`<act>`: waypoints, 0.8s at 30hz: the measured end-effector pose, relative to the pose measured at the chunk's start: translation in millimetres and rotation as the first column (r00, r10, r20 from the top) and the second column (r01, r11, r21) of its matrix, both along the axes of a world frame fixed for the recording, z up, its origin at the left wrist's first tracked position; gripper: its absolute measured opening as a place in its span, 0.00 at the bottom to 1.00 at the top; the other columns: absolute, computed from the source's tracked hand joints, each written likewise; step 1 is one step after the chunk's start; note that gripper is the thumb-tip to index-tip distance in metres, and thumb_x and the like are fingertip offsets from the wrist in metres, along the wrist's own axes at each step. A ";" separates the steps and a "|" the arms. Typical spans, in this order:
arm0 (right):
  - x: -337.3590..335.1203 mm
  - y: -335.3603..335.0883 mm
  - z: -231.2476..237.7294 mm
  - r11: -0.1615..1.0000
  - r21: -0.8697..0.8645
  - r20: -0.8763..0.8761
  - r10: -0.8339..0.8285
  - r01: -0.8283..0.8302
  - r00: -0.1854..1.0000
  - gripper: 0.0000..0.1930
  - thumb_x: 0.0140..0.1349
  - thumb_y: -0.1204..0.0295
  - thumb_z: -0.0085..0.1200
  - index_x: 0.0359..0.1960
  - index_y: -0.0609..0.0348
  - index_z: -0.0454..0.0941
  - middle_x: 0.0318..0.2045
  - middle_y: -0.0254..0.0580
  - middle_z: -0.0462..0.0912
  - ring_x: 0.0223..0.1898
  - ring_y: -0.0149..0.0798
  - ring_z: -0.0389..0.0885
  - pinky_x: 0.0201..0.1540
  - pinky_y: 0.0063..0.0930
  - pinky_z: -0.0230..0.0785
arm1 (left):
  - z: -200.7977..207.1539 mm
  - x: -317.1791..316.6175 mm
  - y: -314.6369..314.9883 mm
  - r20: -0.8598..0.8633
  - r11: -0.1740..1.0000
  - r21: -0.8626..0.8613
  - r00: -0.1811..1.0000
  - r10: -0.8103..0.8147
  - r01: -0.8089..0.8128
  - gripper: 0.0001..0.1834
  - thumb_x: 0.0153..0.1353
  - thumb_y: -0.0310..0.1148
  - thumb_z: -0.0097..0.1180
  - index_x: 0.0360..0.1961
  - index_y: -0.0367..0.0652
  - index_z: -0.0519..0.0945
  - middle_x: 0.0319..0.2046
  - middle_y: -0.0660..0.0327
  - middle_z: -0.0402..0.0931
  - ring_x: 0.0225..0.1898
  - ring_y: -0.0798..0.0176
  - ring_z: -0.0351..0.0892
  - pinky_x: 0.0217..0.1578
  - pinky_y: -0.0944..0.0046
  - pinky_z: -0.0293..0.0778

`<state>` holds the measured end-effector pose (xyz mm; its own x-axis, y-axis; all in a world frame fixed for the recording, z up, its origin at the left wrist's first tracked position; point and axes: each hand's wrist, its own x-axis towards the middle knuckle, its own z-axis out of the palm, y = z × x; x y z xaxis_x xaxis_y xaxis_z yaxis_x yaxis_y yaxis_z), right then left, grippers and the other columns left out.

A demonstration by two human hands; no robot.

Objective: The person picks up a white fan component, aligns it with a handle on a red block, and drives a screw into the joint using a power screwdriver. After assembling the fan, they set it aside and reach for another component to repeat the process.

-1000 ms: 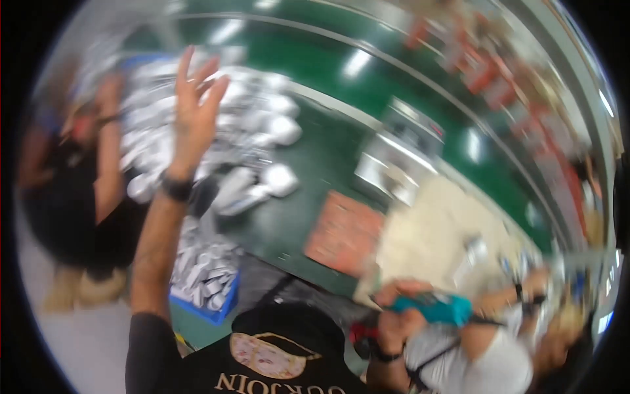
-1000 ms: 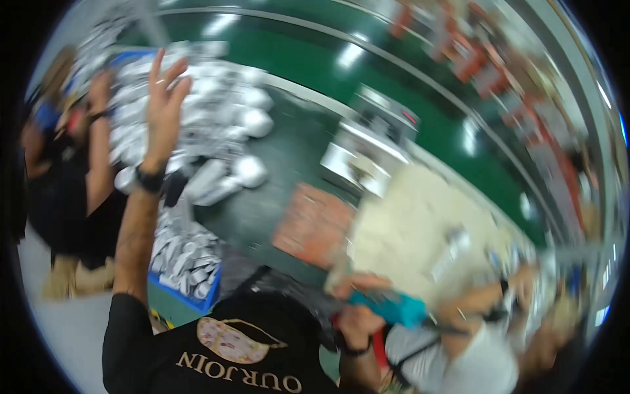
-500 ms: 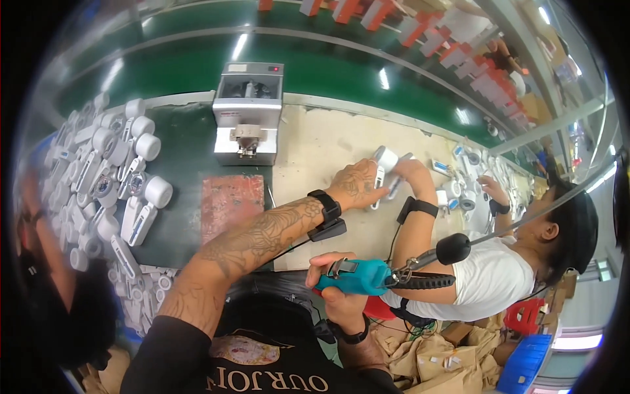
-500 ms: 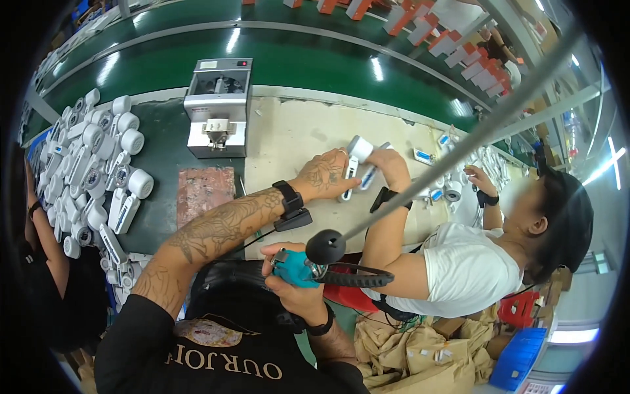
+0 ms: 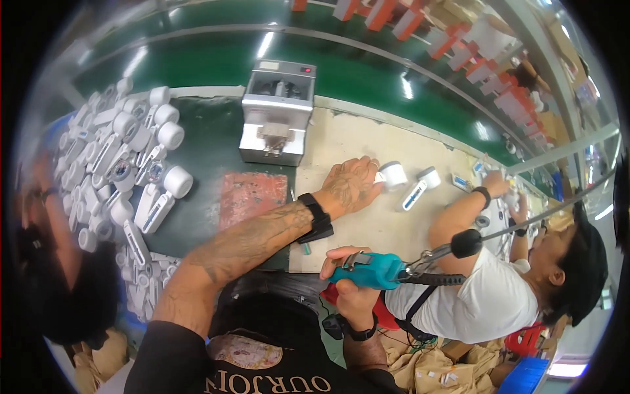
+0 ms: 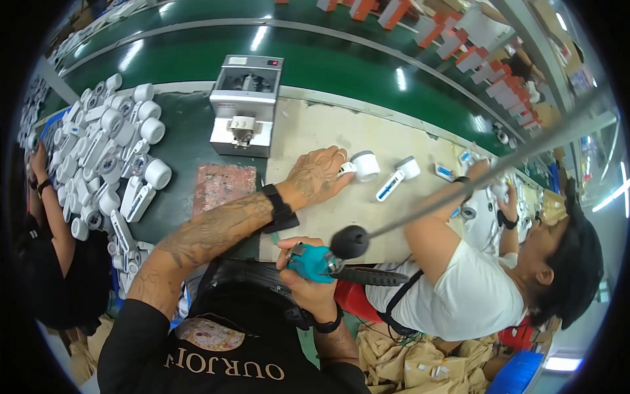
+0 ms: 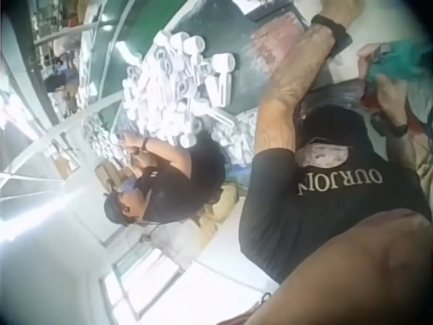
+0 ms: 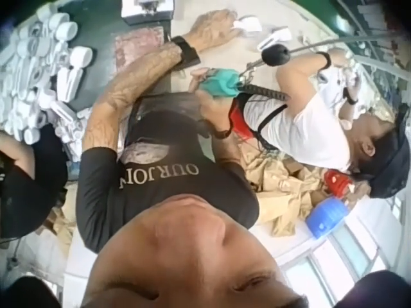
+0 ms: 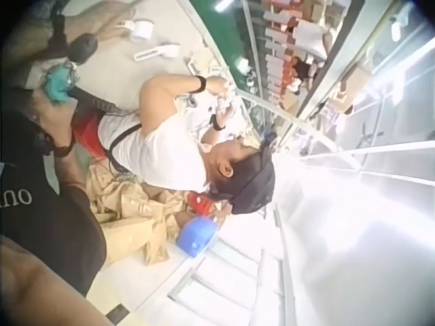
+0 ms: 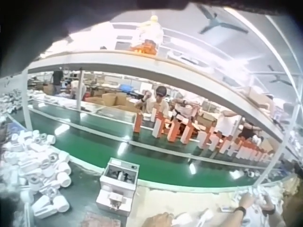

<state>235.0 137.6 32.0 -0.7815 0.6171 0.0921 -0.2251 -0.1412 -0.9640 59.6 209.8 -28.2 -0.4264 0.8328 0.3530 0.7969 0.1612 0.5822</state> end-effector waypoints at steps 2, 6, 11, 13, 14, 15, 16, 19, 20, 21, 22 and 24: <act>-7.0 0.2 0.8 1.000 0.011 0.011 0.020 -0.020 1.000 0.40 0.55 0.42 0.68 0.51 0.70 0.73 0.28 0.43 0.80 0.30 0.37 0.79 0.33 0.27 0.70 | 9.5 -11.0 -35.5 0.068 0.998 0.047 0.997 -0.042 0.039 0.19 0.65 0.43 0.56 0.47 0.39 0.77 0.43 0.52 0.78 0.49 0.45 0.79 0.48 0.48 0.75; -25.4 7.8 -1.2 0.989 0.127 0.045 -0.088 0.082 0.995 0.46 0.57 0.36 0.61 0.56 0.72 0.69 0.27 0.42 0.78 0.29 0.36 0.78 0.32 0.28 0.69 | 44.5 -51.7 -125.6 0.298 0.987 -0.090 0.949 -0.098 0.130 0.16 0.66 0.43 0.57 0.42 0.41 0.80 0.37 0.54 0.79 0.45 0.47 0.80 0.47 0.51 0.74; -79.7 21.4 22.4 0.991 0.106 -0.169 -0.065 0.083 0.983 0.39 0.64 0.36 0.53 0.54 0.67 0.71 0.23 0.36 0.71 0.24 0.34 0.70 0.30 0.30 0.64 | 33.0 -89.1 -194.3 0.199 0.990 -0.107 0.978 -0.067 0.089 0.15 0.67 0.43 0.57 0.44 0.43 0.81 0.38 0.55 0.79 0.46 0.49 0.78 0.51 0.52 0.72; -116.0 27.7 27.1 0.985 0.150 -0.275 -0.041 0.085 0.961 0.34 0.68 0.40 0.51 0.53 0.66 0.72 0.23 0.36 0.70 0.24 0.33 0.68 0.29 0.29 0.63 | 19.0 -93.4 -198.8 0.117 0.989 -0.103 0.988 -0.096 0.108 0.14 0.67 0.43 0.58 0.46 0.46 0.82 0.41 0.57 0.76 0.48 0.51 0.75 0.54 0.51 0.69; -134.5 31.6 26.5 0.979 0.180 -0.311 -0.033 0.093 0.950 0.34 0.69 0.41 0.50 0.52 0.67 0.72 0.23 0.36 0.70 0.24 0.34 0.69 0.29 0.29 0.63 | 12.2 -93.1 -196.4 0.122 0.991 -0.090 0.989 -0.086 0.097 0.14 0.67 0.43 0.58 0.46 0.46 0.82 0.41 0.57 0.76 0.48 0.51 0.75 0.54 0.51 0.69; -151.1 29.8 32.3 0.976 0.187 -0.306 -0.050 0.111 0.951 0.33 0.70 0.42 0.50 0.52 0.67 0.72 0.23 0.37 0.70 0.25 0.34 0.69 0.29 0.30 0.64 | 11.3 -91.2 -195.4 0.052 0.996 -0.035 0.995 -0.083 0.085 0.16 0.66 0.45 0.58 0.45 0.45 0.82 0.40 0.57 0.75 0.47 0.52 0.74 0.52 0.52 0.69; -166.7 27.7 37.9 0.972 0.195 -0.301 -0.068 0.131 0.951 0.32 0.70 0.44 0.50 0.51 0.67 0.72 0.24 0.37 0.71 0.25 0.34 0.70 0.29 0.30 0.64 | 12.9 -89.3 -195.2 -0.019 0.997 0.021 0.997 -0.076 0.076 0.18 0.64 0.46 0.59 0.44 0.44 0.83 0.40 0.58 0.73 0.46 0.54 0.72 0.51 0.54 0.69; -210.9 28.7 34.5 0.958 0.269 -0.307 -0.012 0.099 0.952 0.30 0.71 0.46 0.52 0.50 0.69 0.73 0.24 0.37 0.73 0.27 0.34 0.73 0.31 0.28 0.67 | 13.6 -86.4 -209.1 -0.033 0.996 -0.012 0.995 -0.089 0.089 0.22 0.63 0.49 0.59 0.51 0.44 0.80 0.42 0.57 0.73 0.48 0.53 0.72 0.51 0.53 0.69; -222.4 27.8 32.1 0.951 0.289 -0.310 -0.016 0.110 0.950 0.29 0.71 0.48 0.52 0.49 0.69 0.73 0.24 0.37 0.73 0.27 0.33 0.74 0.31 0.27 0.67 | 10.2 -85.8 -210.8 -0.031 0.995 -0.010 0.995 -0.099 0.099 0.24 0.63 0.50 0.60 0.53 0.45 0.80 0.42 0.57 0.73 0.48 0.53 0.71 0.51 0.53 0.69; -230.6 26.5 31.1 0.949 0.297 -0.308 -0.006 0.102 0.951 0.29 0.71 0.48 0.52 0.49 0.69 0.73 0.24 0.37 0.73 0.27 0.33 0.74 0.31 0.27 0.67 | 8.1 -85.4 -212.6 -0.015 0.995 -0.016 0.995 -0.100 0.100 0.26 0.63 0.50 0.60 0.55 0.45 0.78 0.43 0.58 0.73 0.48 0.53 0.71 0.52 0.53 0.69; -237.1 25.3 30.5 0.932 0.347 -0.267 -0.009 0.105 0.964 0.26 0.72 0.50 0.51 0.47 0.67 0.74 0.24 0.37 0.74 0.27 0.32 0.75 0.31 0.27 0.68 | 7.3 -85.2 -213.6 -0.013 0.996 -0.009 0.996 -0.093 0.093 0.26 0.63 0.50 0.60 0.55 0.45 0.78 0.43 0.58 0.73 0.48 0.53 0.71 0.52 0.53 0.69; -246.6 22.9 23.7 0.913 0.396 -0.224 -0.007 0.098 0.974 0.23 0.74 0.53 0.51 0.45 0.66 0.74 0.23 0.36 0.75 0.26 0.31 0.75 0.30 0.26 0.68 | 8.3 -85.0 -215.3 0.034 0.995 0.012 0.995 -0.097 0.097 0.26 0.63 0.51 0.60 0.55 0.45 0.78 0.43 0.58 0.73 0.48 0.54 0.71 0.52 0.53 0.69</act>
